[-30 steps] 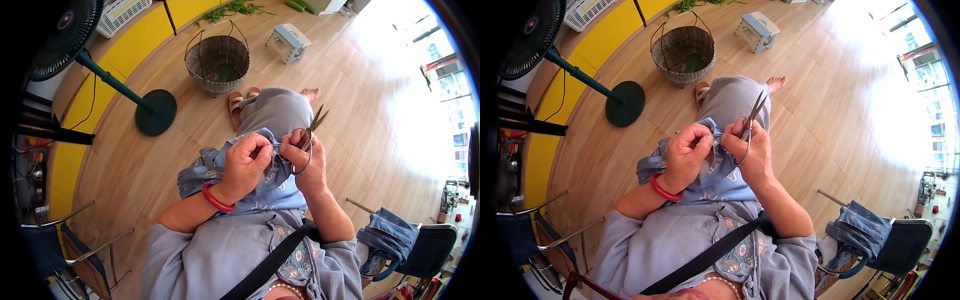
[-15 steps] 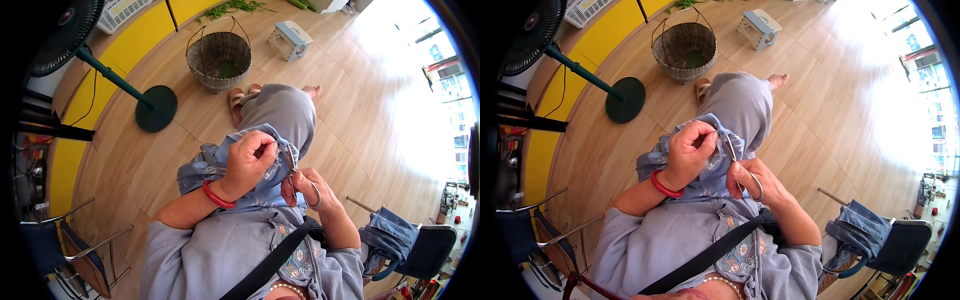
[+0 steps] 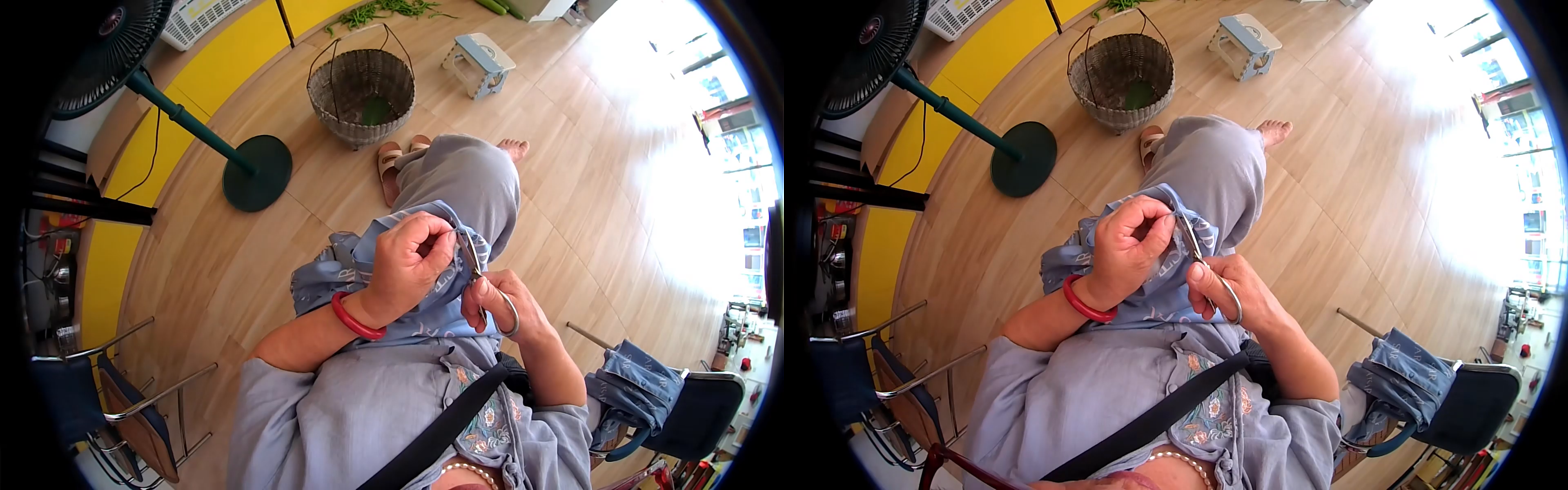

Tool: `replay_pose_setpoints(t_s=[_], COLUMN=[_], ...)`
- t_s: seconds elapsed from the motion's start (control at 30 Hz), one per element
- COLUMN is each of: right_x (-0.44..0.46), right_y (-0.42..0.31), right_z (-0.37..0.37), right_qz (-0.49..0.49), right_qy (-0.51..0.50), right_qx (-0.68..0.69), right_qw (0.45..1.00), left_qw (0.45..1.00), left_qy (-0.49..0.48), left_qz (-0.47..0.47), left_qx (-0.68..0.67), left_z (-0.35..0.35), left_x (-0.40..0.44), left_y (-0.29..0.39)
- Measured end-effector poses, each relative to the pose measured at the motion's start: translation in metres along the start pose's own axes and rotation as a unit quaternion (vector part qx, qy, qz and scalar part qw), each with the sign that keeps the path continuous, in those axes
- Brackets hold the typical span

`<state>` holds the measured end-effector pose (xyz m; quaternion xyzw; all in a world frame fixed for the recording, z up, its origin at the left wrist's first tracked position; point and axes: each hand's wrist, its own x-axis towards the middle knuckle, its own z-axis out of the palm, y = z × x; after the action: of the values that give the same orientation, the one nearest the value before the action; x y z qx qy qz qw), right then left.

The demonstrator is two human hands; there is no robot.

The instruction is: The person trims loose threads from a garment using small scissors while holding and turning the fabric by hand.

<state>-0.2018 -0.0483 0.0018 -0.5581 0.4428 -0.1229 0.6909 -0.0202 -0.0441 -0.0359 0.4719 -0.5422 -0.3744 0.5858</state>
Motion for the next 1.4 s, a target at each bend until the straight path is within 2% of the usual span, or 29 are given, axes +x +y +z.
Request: replay_pose_setpoints(t_s=[0.3,0.5,0.57,0.6,0.67,0.7,0.77,0.87,0.93,0.97,1.03,1.07,1.13,1.2,1.27,1.3,1.37,1.4], right_x=[0.001,0.005,0.007,0.008,0.009,0.01,0.009,0.014,0.011,0.014,0.012,0.014,0.015,0.017,0.023,0.024,0.022,0.022], right_y=[-0.002,-0.005,-0.001,0.0,0.0,-0.001,-0.006,0.004,-0.015,-0.007,-0.013,-0.01,-0.014,-0.016,-0.012,-0.008,-0.008,-0.008], right_z=[0.004,0.006,0.007,0.007,0.006,0.006,0.007,0.008,0.005,0.003,0.0,-0.001,-0.005,-0.007,-0.011,-0.011,-0.009,-0.009], right_qz=[0.009,0.011,-0.01,-0.01,-0.054,-0.056,-0.056,-0.08,-0.04,-0.067,-0.146,-0.2,-0.216,-0.227,-0.33,-0.336,-0.287,-0.273], right_qy=[0.012,0.06,0.117,0.117,0.172,0.172,0.202,0.213,0.185,0.179,0.218,0.262,0.299,0.323,0.336,0.346,0.287,0.273], right_qx=[0.006,-0.052,-0.143,-0.144,-0.311,-0.312,-0.395,-0.313,-0.3,-0.253,-0.227,-0.261,-0.241,-0.243,-0.24,-0.239,-0.169,-0.156], right_qw=[1.0,0.997,0.983,0.983,0.933,0.933,0.895,0.922,0.935,0.948,0.938,0.907,0.898,0.886,0.849,0.843,0.898,0.909], left_qw=[1.0,0.999,0.999,0.999,0.998,0.998,0.997,0.997,0.996,0.997,0.998,0.998,0.997,0.996,0.996,0.996,0.994,0.995], left_qy=[-0.001,0.001,0.003,0.008,0.013,0.015,0.014,-0.02,-0.024,-0.026,-0.033,-0.032,-0.041,-0.059,-0.06,-0.068,-0.071,-0.068], left_qz=[0.005,0.029,0.033,0.039,0.047,0.047,0.053,0.059,0.037,0.011,-0.003,-0.015,-0.063,-0.059,-0.055,-0.045,-0.028,-0.027], left_qx=[-0.001,0.025,0.03,0.036,0.043,0.046,0.047,0.054,0.076,0.071,0.059,0.047,0.008,0.012,0.036,0.037,0.074,0.071], left_z=[0.0,0.0,0.001,0.001,0.001,0.001,0.001,-0.001,-0.002,-0.002,-0.002,-0.001,0.0,0.003,0.004,0.005,0.007,0.007], left_x=[-0.001,0.0,0.001,0.001,0.001,0.001,0.001,0.002,0.0,0.0,-0.001,-0.002,-0.004,-0.006,-0.006,-0.007,-0.008,-0.009], left_y=[-0.002,-0.004,-0.005,-0.006,-0.007,-0.007,-0.005,0.0,0.001,0.006,0.0,-0.001,-0.004,0.003,0.006,0.008,0.013,0.01])
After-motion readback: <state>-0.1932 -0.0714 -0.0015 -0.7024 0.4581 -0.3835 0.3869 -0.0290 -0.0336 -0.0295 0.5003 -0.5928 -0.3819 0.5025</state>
